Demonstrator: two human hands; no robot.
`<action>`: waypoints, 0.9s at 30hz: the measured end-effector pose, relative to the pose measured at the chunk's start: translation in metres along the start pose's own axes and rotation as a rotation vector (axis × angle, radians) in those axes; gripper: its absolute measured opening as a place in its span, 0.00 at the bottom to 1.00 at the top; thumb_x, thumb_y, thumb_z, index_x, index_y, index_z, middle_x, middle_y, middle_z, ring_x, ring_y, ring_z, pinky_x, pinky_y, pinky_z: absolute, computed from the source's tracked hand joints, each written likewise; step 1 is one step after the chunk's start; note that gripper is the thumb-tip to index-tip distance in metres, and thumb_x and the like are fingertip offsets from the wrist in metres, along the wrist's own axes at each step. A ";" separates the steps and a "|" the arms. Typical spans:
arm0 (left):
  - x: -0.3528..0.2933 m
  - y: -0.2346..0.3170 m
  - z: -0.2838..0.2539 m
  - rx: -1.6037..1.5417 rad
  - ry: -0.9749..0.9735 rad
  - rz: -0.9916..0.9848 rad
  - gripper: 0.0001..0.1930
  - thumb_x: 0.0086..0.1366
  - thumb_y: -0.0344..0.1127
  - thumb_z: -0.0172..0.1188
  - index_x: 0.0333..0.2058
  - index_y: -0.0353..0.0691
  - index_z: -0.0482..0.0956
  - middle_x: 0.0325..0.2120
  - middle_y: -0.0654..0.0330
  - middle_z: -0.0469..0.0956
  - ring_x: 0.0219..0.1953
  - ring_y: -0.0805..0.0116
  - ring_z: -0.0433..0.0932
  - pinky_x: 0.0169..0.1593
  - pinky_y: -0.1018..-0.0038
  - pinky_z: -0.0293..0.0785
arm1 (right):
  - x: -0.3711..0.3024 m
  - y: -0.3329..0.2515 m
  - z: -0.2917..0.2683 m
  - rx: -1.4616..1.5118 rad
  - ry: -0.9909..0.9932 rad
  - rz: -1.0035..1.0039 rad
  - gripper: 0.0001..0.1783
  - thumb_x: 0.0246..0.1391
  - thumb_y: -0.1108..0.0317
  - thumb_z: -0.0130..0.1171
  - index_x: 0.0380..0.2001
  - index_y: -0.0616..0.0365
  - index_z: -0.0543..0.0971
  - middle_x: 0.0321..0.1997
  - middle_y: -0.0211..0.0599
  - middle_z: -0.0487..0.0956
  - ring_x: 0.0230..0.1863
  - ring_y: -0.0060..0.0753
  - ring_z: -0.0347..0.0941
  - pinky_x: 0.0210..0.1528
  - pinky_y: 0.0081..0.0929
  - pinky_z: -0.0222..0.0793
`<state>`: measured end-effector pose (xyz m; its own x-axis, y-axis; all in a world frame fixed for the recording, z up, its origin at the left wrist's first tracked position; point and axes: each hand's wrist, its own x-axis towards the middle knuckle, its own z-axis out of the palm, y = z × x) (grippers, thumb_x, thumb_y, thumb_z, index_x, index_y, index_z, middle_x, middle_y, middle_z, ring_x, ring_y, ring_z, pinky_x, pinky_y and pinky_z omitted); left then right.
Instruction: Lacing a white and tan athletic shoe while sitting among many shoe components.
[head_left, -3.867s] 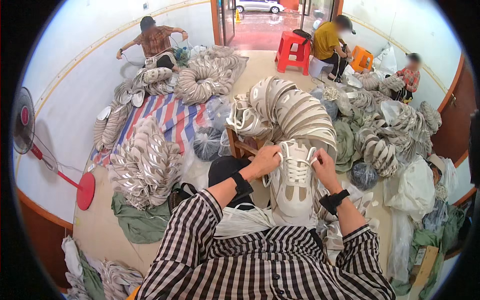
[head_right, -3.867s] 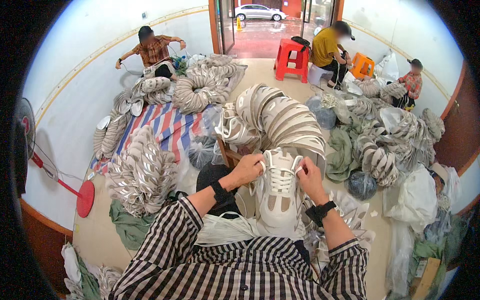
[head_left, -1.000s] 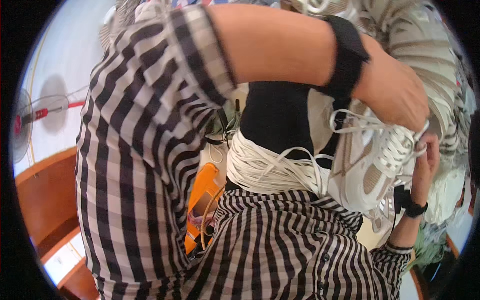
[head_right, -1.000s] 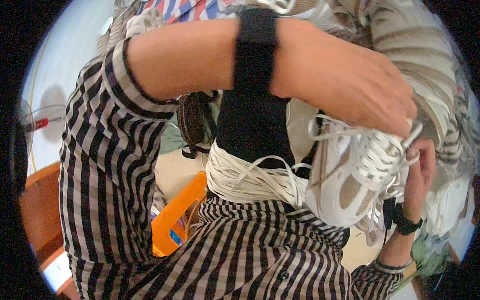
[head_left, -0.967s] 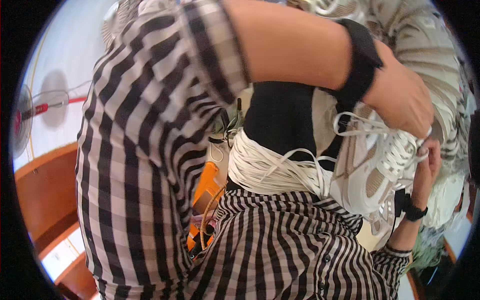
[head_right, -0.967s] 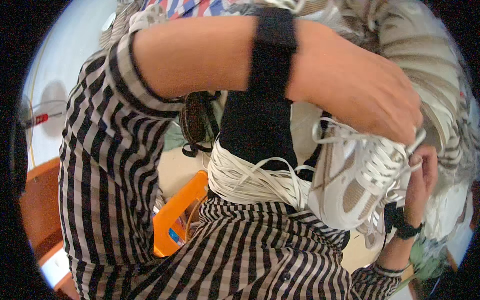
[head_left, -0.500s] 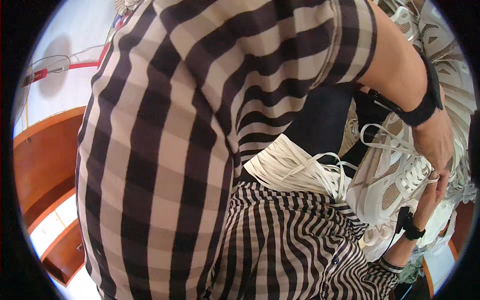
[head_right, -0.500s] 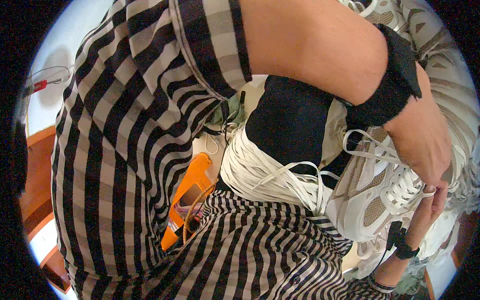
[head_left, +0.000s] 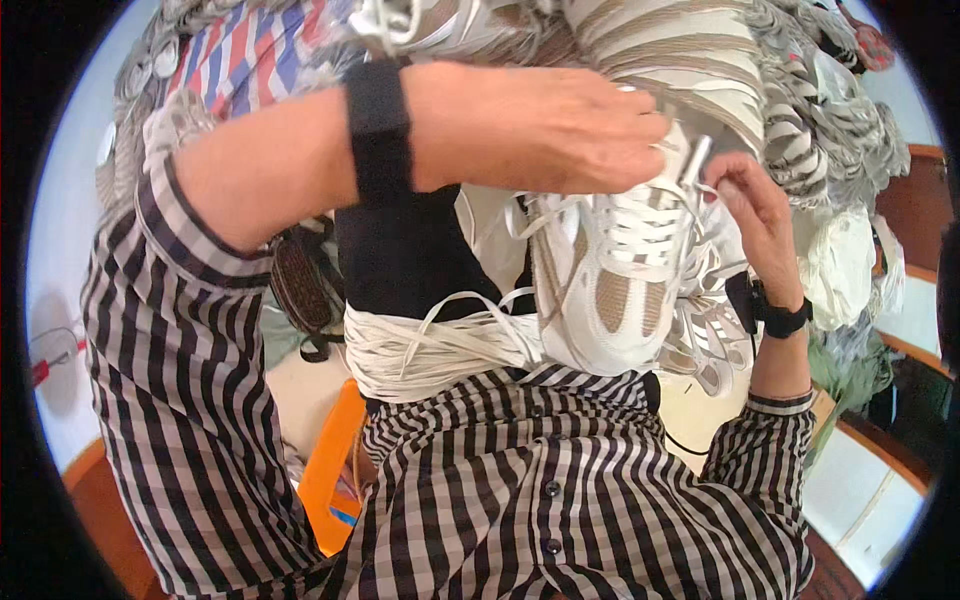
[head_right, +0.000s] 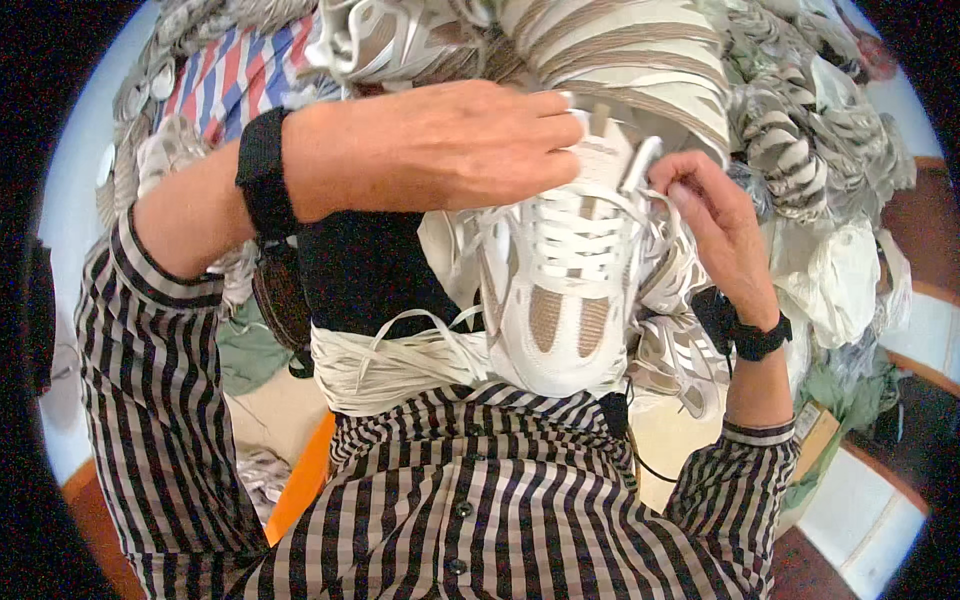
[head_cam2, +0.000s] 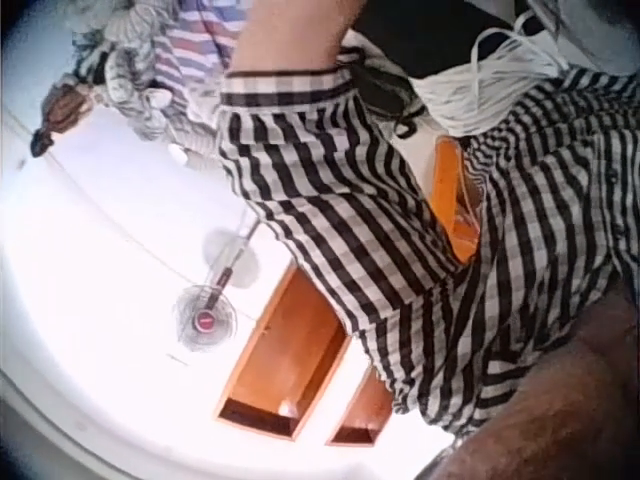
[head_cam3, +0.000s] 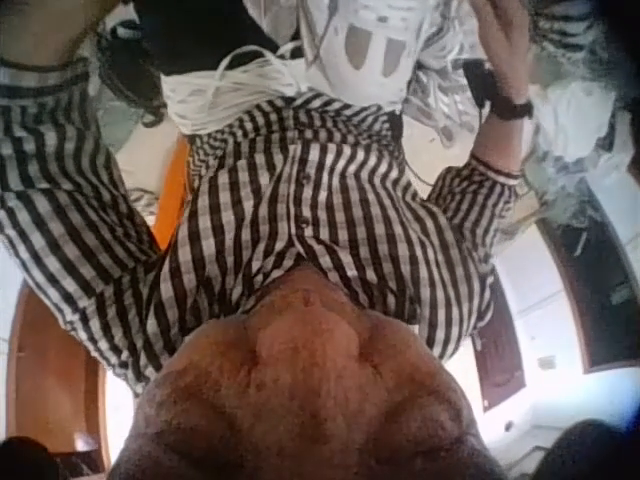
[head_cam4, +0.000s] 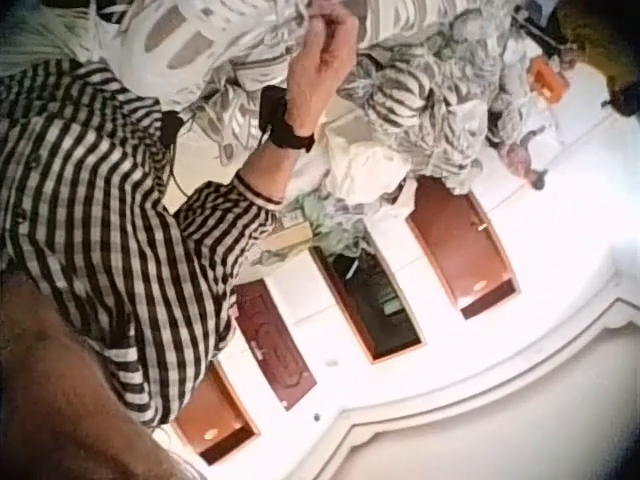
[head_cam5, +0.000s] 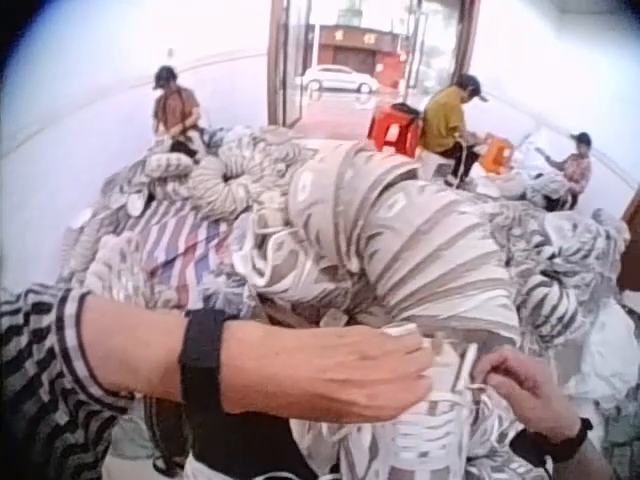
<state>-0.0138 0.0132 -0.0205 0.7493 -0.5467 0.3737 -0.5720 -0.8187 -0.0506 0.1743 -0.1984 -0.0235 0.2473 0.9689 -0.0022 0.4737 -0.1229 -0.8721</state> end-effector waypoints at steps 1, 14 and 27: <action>0.004 0.003 -0.003 -0.016 -0.061 -0.037 0.06 0.53 0.29 0.51 0.28 0.35 0.64 0.29 0.56 0.66 0.37 0.62 0.70 0.39 0.71 0.71 | 0.001 -0.002 -0.004 -0.020 0.027 -0.050 0.06 0.59 0.72 0.48 0.37 0.62 0.72 0.35 0.26 0.73 0.39 0.17 0.67 0.43 0.18 0.63; 0.017 0.016 -0.025 -0.037 -0.199 -0.221 0.08 0.49 0.24 0.53 0.30 0.34 0.67 0.30 0.56 0.68 0.39 0.59 0.71 0.40 0.68 0.71 | 0.031 -0.039 -0.025 -0.591 -0.296 -0.512 0.12 0.41 0.76 0.61 0.33 0.59 0.73 0.32 0.39 0.70 0.38 0.46 0.69 0.39 0.37 0.65; 0.032 -0.003 -0.026 -0.264 -0.467 -0.419 0.10 0.48 0.23 0.53 0.31 0.34 0.77 0.33 0.53 0.71 0.41 0.53 0.71 0.42 0.64 0.71 | 0.037 -0.045 -0.028 -0.828 -0.395 -0.651 0.07 0.39 0.72 0.61 0.26 0.59 0.77 0.29 0.36 0.69 0.38 0.42 0.69 0.39 0.37 0.67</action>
<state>0.0033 0.0032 0.0159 0.9568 -0.2599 -0.1300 -0.2198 -0.9400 0.2611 0.1855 -0.1628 0.0297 -0.4677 0.8824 0.0516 0.8665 0.4692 -0.1706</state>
